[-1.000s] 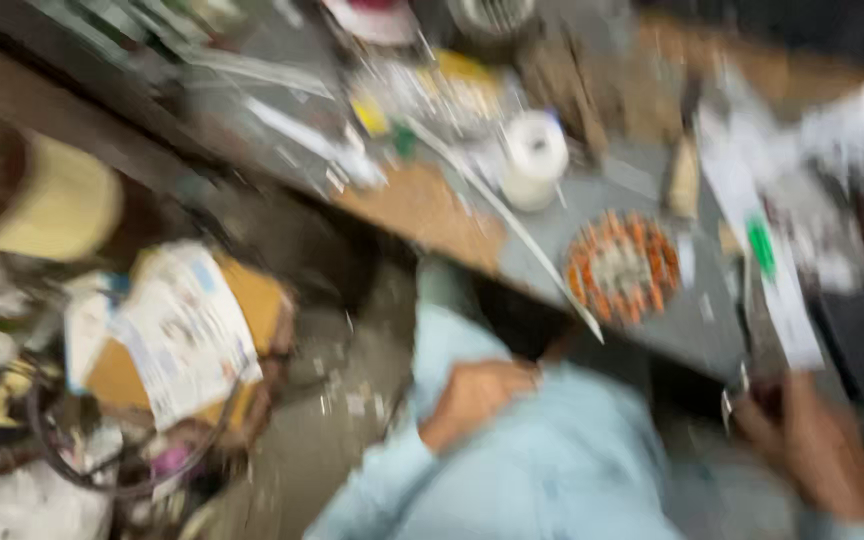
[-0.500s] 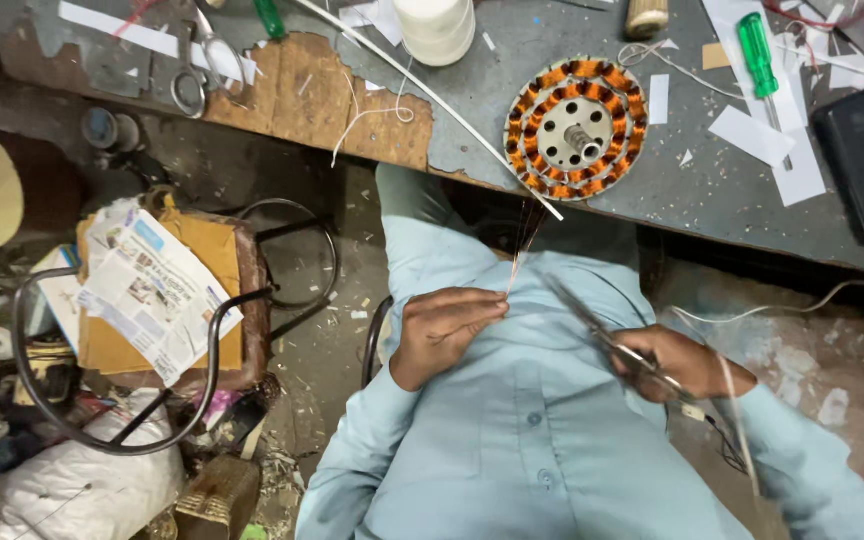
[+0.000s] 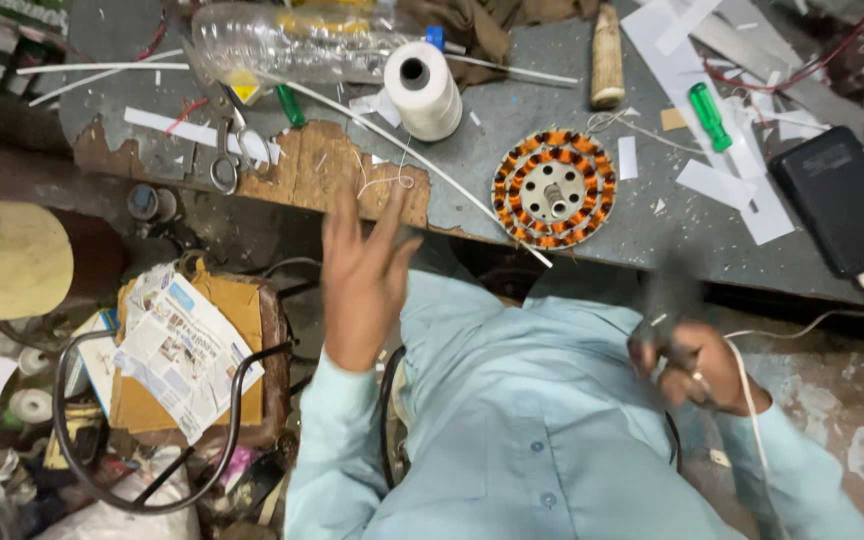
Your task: The person uses a green-handled screwdriver to tighten or adjust components on a small electrical part with copper windings. They then use scissors to cut a white plastic strip and a match to ignite a small flame near the component.
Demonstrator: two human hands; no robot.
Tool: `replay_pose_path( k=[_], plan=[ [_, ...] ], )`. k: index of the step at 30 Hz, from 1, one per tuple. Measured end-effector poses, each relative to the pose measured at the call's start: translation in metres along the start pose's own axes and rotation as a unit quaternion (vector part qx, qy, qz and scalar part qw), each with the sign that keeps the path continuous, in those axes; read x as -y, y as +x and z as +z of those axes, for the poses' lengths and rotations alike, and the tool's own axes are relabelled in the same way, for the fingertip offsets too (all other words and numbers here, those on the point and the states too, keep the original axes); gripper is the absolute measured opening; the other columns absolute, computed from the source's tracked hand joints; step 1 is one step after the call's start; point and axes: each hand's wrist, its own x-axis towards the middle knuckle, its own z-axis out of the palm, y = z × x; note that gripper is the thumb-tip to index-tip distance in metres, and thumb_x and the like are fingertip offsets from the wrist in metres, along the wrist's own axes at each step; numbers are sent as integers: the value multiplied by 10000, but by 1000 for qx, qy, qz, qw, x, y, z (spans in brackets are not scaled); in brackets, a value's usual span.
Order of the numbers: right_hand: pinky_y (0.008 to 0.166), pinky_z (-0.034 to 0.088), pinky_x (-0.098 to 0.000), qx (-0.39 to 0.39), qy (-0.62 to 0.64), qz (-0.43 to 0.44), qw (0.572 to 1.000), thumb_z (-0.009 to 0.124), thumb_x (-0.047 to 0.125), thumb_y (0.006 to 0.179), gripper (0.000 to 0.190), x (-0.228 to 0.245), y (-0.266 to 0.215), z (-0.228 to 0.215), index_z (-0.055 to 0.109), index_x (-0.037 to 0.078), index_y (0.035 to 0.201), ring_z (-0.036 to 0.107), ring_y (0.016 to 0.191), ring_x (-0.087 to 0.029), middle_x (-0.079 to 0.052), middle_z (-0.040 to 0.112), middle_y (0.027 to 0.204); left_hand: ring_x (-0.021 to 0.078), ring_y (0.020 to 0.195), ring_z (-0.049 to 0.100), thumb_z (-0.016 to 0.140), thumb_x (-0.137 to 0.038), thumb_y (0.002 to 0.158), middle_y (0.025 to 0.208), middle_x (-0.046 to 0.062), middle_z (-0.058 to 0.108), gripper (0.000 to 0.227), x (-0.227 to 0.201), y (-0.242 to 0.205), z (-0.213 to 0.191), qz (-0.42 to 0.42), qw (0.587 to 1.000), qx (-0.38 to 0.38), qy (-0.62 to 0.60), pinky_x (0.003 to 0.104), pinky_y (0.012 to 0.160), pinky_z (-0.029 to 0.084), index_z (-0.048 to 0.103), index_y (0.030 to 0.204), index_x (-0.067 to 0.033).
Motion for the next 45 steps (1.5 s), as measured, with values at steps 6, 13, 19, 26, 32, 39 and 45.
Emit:
replay_pose_path(
  k=[6, 13, 19, 26, 32, 39, 45],
  plan=[
    [742, 555, -370, -373, -223, 55, 899, 780, 352, 916, 433, 24, -5, 0, 716, 62, 1231, 717, 799, -243, -176, 728, 943, 361, 1294, 583, 651, -4, 973, 1398, 137, 605, 479, -31, 81, 51, 81, 973, 154, -152, 429, 1122, 485, 577, 1442, -67],
    [965, 561, -423, -375, -588, 26, 716, 811, 356, 852, 396, 88, 43, -18, 766, 174, 1200, 721, 1034, -308, -127, 754, 1064, 338, 1160, 639, 792, -316, 813, 1188, 123, 680, 530, -68, 65, 28, 94, 954, 108, -264, 423, 1023, 512, 652, 1266, -80],
    [865, 530, -439, -202, -565, -195, 776, 685, 45, 770, 545, 123, 118, -3, 707, 205, 1291, 628, 1030, -361, -170, 627, 1122, 294, 1132, 663, 761, -296, 926, 1197, 84, 685, 410, -88, 49, 48, 77, 970, 26, -230, 415, 1021, 529, 668, 1279, -111],
    [807, 552, -436, -181, -589, -212, 759, 716, 59, 819, 146, 163, 146, 21, 754, 107, 952, 686, 942, -358, -130, 699, 1001, 290, 1179, 602, 759, -187, 880, 1220, 74, 655, 349, -97, 54, 54, 85, 986, -14, -144, 429, 1010, 469, 697, 1213, -103],
    [735, 554, -371, -250, -388, -212, 861, 767, 69, 854, 152, 137, 111, 20, 789, 63, 1004, 732, 808, -268, -143, 752, 936, 322, 1197, 551, 720, -233, 728, 1276, 93, 607, 468, -70, 89, 55, 202, 969, 28, -141, 467, 978, 432, 668, 1178, -118],
    [755, 584, -346, -103, -327, -248, 906, 789, 65, 813, 157, 104, 73, 66, 777, 43, 969, 738, 847, -248, -96, 762, 916, 231, 1125, 585, 640, -195, 896, 1067, 36, 645, 197, -69, 112, 45, 332, 930, 128, -94, 402, 983, 440, 714, 1071, -142],
    [770, 582, -384, -68, -345, -294, 889, 775, 66, 813, 118, 73, 87, 84, 764, 58, 930, 730, 873, -286, -95, 754, 952, 221, 1144, 592, 677, -148, 920, 1203, -21, 695, 115, -61, 97, 49, 310, 928, 140, -151, 379, 970, 471, 729, 1021, -156]
  ],
)
